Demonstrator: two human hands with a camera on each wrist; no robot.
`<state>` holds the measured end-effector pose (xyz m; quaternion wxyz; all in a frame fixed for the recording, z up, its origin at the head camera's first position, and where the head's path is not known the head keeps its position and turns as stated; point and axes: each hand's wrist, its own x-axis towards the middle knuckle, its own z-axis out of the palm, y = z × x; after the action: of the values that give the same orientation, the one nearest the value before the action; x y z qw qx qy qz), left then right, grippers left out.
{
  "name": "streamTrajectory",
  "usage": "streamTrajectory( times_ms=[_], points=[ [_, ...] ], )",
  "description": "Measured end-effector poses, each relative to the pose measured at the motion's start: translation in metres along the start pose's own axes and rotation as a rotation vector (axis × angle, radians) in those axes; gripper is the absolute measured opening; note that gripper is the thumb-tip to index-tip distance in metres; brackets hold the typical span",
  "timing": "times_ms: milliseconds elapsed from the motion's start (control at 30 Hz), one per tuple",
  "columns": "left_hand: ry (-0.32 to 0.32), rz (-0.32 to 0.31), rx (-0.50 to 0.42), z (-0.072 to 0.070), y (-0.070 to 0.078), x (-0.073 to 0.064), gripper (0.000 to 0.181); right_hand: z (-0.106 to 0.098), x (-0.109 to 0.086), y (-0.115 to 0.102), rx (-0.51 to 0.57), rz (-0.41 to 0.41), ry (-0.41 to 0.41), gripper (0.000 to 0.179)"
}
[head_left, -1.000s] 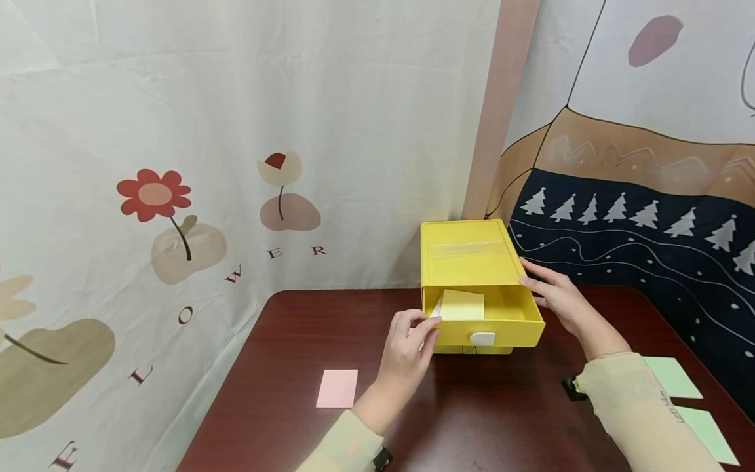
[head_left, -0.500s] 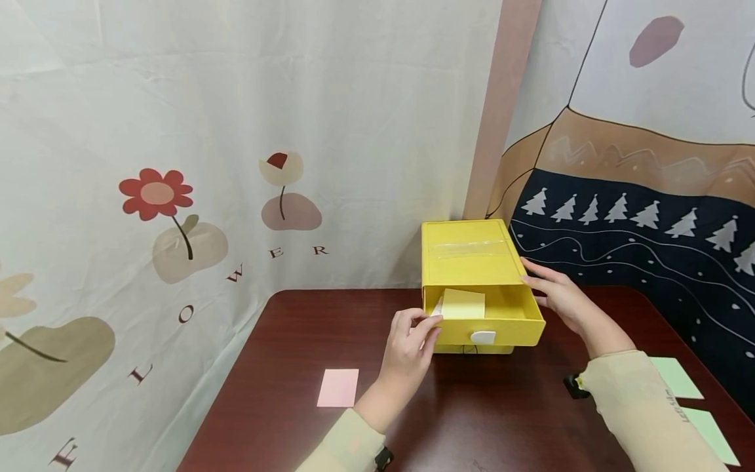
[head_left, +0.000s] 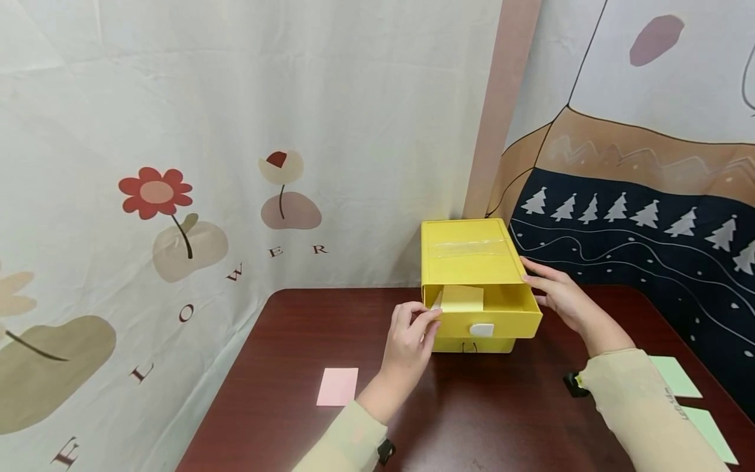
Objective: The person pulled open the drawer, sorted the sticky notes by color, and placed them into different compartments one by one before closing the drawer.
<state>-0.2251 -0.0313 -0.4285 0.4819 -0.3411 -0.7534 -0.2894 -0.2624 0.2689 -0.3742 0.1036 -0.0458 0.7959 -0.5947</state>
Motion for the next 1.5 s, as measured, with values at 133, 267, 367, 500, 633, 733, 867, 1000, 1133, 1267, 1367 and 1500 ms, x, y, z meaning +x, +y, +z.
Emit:
streamTrajectory(
  times_ms=[133,267,367,500,633,733,867,1000,1133,1267,1367,1500],
  points=[
    [-0.013,-0.009,0.009,0.001,-0.002,0.001,0.021,0.000,0.000,0.000,0.007,-0.001,0.000,0.068],
    [-0.014,-0.011,0.018,0.003,-0.004,0.003,0.021,0.000,0.000,0.000,0.009,0.001,0.002,0.068],
    [-0.011,-0.009,0.025,0.004,-0.006,0.004,0.021,0.000,0.000,0.000,0.012,0.005,0.004,0.068],
    [-0.017,-0.018,0.029,0.007,-0.008,0.004,0.021,0.001,0.000,0.000,0.013,0.005,0.005,0.067],
    [-0.028,-0.022,0.030,0.008,-0.010,0.005,0.021,0.001,0.000,0.000,0.011,0.004,0.012,0.067],
    [-0.035,-0.021,0.045,0.009,-0.012,0.007,0.021,0.002,0.001,0.000,0.017,0.007,0.019,0.067],
    [-0.042,-0.015,0.068,0.010,-0.015,0.008,0.021,0.003,0.001,0.000,0.022,0.009,0.025,0.067],
    [-0.047,-0.015,0.077,0.012,-0.017,0.010,0.020,0.003,0.001,0.000,0.016,0.007,0.030,0.066],
    [-0.053,-0.029,0.077,0.014,-0.018,0.011,0.019,0.003,0.000,0.000,0.018,0.002,0.030,0.066],
    [-0.061,-0.046,0.078,0.016,-0.019,0.012,0.019,0.003,0.000,0.000,0.023,-0.003,0.032,0.067],
    [-0.069,-0.058,0.082,0.017,-0.019,0.014,0.018,0.003,0.000,0.000,0.025,-0.003,0.034,0.067],
    [-0.071,-0.065,0.086,0.018,-0.020,0.015,0.017,0.003,0.000,-0.001,0.024,0.002,0.037,0.066]
  ],
)
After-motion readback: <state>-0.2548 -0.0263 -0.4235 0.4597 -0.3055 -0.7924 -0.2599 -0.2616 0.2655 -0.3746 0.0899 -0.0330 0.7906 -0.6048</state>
